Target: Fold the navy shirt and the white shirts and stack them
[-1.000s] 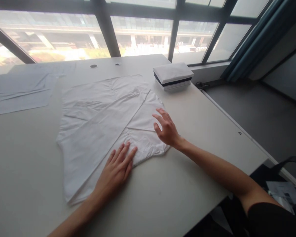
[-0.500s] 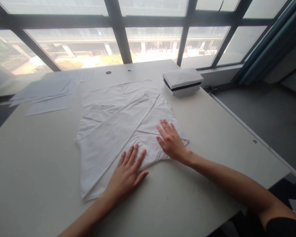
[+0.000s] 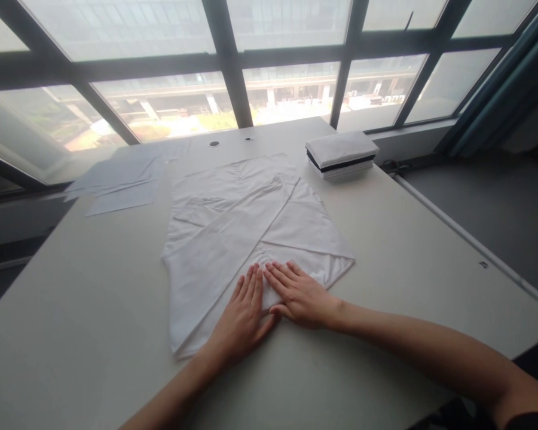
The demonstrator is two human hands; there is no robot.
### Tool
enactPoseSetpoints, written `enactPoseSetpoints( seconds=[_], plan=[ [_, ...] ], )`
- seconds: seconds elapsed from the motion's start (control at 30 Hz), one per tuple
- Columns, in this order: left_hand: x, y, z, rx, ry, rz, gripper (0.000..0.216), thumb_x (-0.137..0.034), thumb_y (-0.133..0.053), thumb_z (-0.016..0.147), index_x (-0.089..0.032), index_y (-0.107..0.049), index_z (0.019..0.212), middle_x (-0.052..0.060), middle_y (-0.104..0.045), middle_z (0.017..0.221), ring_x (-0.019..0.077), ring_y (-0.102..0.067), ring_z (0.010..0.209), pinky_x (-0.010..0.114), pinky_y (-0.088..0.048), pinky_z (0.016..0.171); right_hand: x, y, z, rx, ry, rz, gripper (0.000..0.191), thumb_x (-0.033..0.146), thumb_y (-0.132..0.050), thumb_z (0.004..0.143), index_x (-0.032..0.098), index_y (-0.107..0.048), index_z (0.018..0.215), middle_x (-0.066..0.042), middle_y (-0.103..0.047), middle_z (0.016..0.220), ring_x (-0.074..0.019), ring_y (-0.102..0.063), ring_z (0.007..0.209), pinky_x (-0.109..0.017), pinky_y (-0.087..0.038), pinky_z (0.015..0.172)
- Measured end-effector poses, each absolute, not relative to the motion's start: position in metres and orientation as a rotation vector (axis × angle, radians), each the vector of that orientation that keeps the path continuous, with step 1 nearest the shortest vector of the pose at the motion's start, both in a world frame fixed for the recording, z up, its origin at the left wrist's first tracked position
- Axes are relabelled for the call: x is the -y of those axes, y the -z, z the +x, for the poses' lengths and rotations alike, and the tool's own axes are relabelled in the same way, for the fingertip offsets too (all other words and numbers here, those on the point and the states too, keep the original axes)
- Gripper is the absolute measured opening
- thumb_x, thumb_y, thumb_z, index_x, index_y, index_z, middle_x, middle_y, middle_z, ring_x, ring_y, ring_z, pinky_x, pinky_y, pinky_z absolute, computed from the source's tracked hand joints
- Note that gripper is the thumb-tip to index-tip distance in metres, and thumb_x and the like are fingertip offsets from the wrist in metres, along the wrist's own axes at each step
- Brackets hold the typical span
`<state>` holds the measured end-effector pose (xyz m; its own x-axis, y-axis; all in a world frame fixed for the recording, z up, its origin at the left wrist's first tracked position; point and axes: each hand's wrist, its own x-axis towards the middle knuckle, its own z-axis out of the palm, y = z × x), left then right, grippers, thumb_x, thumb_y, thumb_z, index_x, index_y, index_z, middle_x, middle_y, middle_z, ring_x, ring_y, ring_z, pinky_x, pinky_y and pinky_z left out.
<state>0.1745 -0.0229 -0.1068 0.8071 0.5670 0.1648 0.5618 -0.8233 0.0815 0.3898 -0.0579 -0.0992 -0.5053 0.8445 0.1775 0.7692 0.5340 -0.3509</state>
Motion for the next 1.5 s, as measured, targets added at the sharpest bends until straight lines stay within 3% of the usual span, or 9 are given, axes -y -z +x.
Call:
enactPoseSetpoints(
  seconds=[0.37, 0.6, 0.8, 0.93, 1.07, 1.23, 1.3, 1.37, 1.5],
  plan=[
    [0.053, 0.092, 0.177, -0.747, -0.113, 2.931, 0.092, -0.051, -0.051, 0.097, -0.008, 0.001, 0.159, 0.020, -0.011, 0.164, 0.0329, -0.008, 0.152, 0.050, -0.024, 0.121, 0.072, 0.091, 0.422, 2.567, -0.398, -1.250, 0.077, 0.059, -0.037, 0.100, 0.012, -0.022, 0.158, -0.017, -0.024, 0.162, -0.0252, -0.014, 0.152, -0.049, -0.013, 0.124],
    [0.066, 0.086, 0.180, -0.667, 0.029, 2.899, 0.104, -0.059, -0.058, 0.092, -0.014, 0.008, 0.159, 0.017, -0.004, 0.165, 0.0324, -0.002, 0.152, 0.050, -0.017, 0.123, 0.073, 0.089, 0.442, 2.611, -0.482, -1.186, 0.080, 0.061, -0.038, 0.099, 0.012, -0.018, 0.158, -0.017, -0.022, 0.162, -0.0259, -0.011, 0.152, -0.050, -0.010, 0.124],
    [0.066, 0.085, 0.169, -0.621, 0.056, 2.852, 0.094, -0.061, -0.051, 0.094, -0.022, 0.003, 0.160, 0.011, -0.005, 0.166, 0.0312, -0.003, 0.152, 0.052, -0.014, 0.123, 0.073, 0.089, 0.442, 2.607, -0.508, -1.181, 0.081, 0.059, -0.043, 0.098, 0.014, -0.016, 0.159, -0.016, -0.022, 0.162, -0.0253, -0.011, 0.152, -0.049, -0.010, 0.123],
    [0.077, 0.078, 0.153, -0.604, 0.103, 2.794, 0.090, -0.058, -0.050, 0.096, -0.024, 0.004, 0.160, 0.009, -0.007, 0.166, 0.0303, -0.007, 0.152, 0.052, -0.018, 0.123, 0.074, 0.089, 0.443, 2.590, -0.504, -1.169, 0.082, 0.058, -0.047, 0.097, 0.013, -0.015, 0.159, -0.017, -0.022, 0.162, -0.0257, -0.013, 0.152, -0.050, -0.013, 0.123],
    [0.092, 0.048, 0.139, -0.578, 0.165, 2.700, 0.086, -0.052, -0.053, 0.097, -0.030, 0.001, 0.160, 0.004, -0.007, 0.165, 0.0290, -0.015, 0.151, 0.048, -0.034, 0.118, 0.073, 0.091, 0.449, 2.588, -0.504, -1.165, 0.081, 0.058, -0.045, 0.097, 0.013, -0.018, 0.158, -0.016, -0.024, 0.162, -0.0256, -0.016, 0.152, -0.050, -0.014, 0.123],
    [0.044, 0.012, 0.115, -0.616, 0.006, 2.645, 0.063, -0.042, -0.051, 0.099, -0.041, -0.025, 0.156, -0.004, -0.024, 0.163, 0.0232, -0.030, 0.148, 0.040, -0.039, 0.116, 0.085, 0.076, 0.435, 2.547, -0.449, -1.264, 0.071, 0.049, -0.048, 0.099, 0.013, -0.027, 0.156, -0.017, -0.032, 0.160, -0.0266, -0.021, 0.150, -0.051, -0.014, 0.122],
    [-0.004, 0.015, 0.103, -0.825, -0.438, 2.607, 0.049, -0.035, -0.046, 0.102, -0.035, -0.040, 0.150, 0.000, -0.041, 0.156, 0.0221, -0.043, 0.141, 0.042, -0.039, 0.116, 0.095, 0.062, 0.414, 2.476, -0.388, -1.327, 0.061, 0.041, -0.049, 0.099, 0.012, -0.036, 0.151, -0.018, -0.041, 0.154, -0.0272, -0.030, 0.146, -0.051, -0.017, 0.121],
    [-0.059, 0.028, 0.093, -1.081, -0.859, 2.548, 0.045, -0.036, -0.045, 0.101, -0.023, -0.050, 0.143, 0.007, -0.053, 0.147, 0.0246, -0.049, 0.135, 0.046, -0.040, 0.114, 0.104, 0.051, 0.390, 2.395, -0.349, -1.370, 0.048, 0.033, -0.049, 0.099, 0.013, -0.046, 0.143, -0.016, -0.055, 0.142, -0.0255, -0.045, 0.134, -0.046, -0.029, 0.117],
    [-0.154, 0.065, 0.079, -1.203, -0.886, 2.557, 0.043, -0.039, -0.045, 0.096, -0.017, -0.059, 0.132, 0.009, -0.061, 0.136, 0.0242, -0.055, 0.128, 0.045, -0.041, 0.113, 0.110, 0.052, 0.359, 2.321, -0.216, -1.561, 0.029, 0.033, -0.056, 0.096, 0.016, -0.061, 0.119, -0.013, -0.065, 0.115, -0.0276, -0.057, 0.109, -0.044, -0.046, 0.097]
  ],
)
